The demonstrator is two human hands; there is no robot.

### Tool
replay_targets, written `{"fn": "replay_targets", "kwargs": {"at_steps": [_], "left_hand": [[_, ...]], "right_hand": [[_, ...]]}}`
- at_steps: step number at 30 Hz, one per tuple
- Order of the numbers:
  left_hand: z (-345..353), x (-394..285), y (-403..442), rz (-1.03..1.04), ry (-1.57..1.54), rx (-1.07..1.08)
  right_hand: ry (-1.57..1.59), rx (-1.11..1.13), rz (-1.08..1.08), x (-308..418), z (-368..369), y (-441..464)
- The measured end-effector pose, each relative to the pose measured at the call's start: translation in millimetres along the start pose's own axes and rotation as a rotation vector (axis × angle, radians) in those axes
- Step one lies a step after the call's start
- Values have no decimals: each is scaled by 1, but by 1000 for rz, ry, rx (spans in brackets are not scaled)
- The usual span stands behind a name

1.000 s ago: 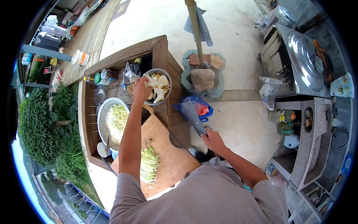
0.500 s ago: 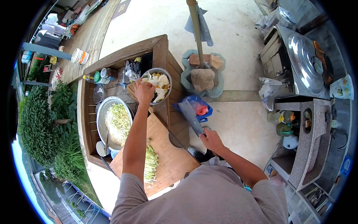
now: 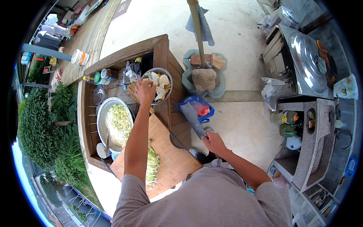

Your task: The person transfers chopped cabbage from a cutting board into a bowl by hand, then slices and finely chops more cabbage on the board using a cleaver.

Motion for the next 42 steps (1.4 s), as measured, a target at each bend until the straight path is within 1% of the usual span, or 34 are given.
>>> {"fn": "replay_targets", "kwargs": {"at_steps": [4,10,16,21,23,26,27,30,31,39,42], "left_hand": [[-11,-20,1,96,36,-69],[-6,-13,1,144,85,-69],[-18,-28,2,149,136,-63],[-16,-19,1,96,180,-61],[-17,-17,1,70,155,-48],[-13,-23,0,79,116,12],[-4,-14,1,26,82,98],[3,-12,6,-25,127,238],[5,-11,7,-39,96,312],[9,-9,16,77,183,491],[1,-12,21,138,184,536]], "right_hand": [[11,-7,-14,-2,0,-1],[13,7,15,-3,-2,-2],[1,11,33,-7,-3,-2],[27,30,19,-6,-4,-4],[-11,0,-13,-3,-5,-5],[-13,-21,-43,-5,-6,-5],[-4,-25,-49,-7,-6,-5],[22,4,-21,-15,-6,-5],[23,0,-25,-17,-6,-6],[51,-4,-15,-26,-14,-6],[24,-12,-50,-29,-14,-5]]}}
Point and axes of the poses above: each hand's wrist, its own y-axis towards the middle knuckle, its own z-axis out of the palm, x = y × z, the point moved 8 cm from there along y, towards the middle knuckle, and after that the axes turned 15 degrees about z, right-handed, at the moved point
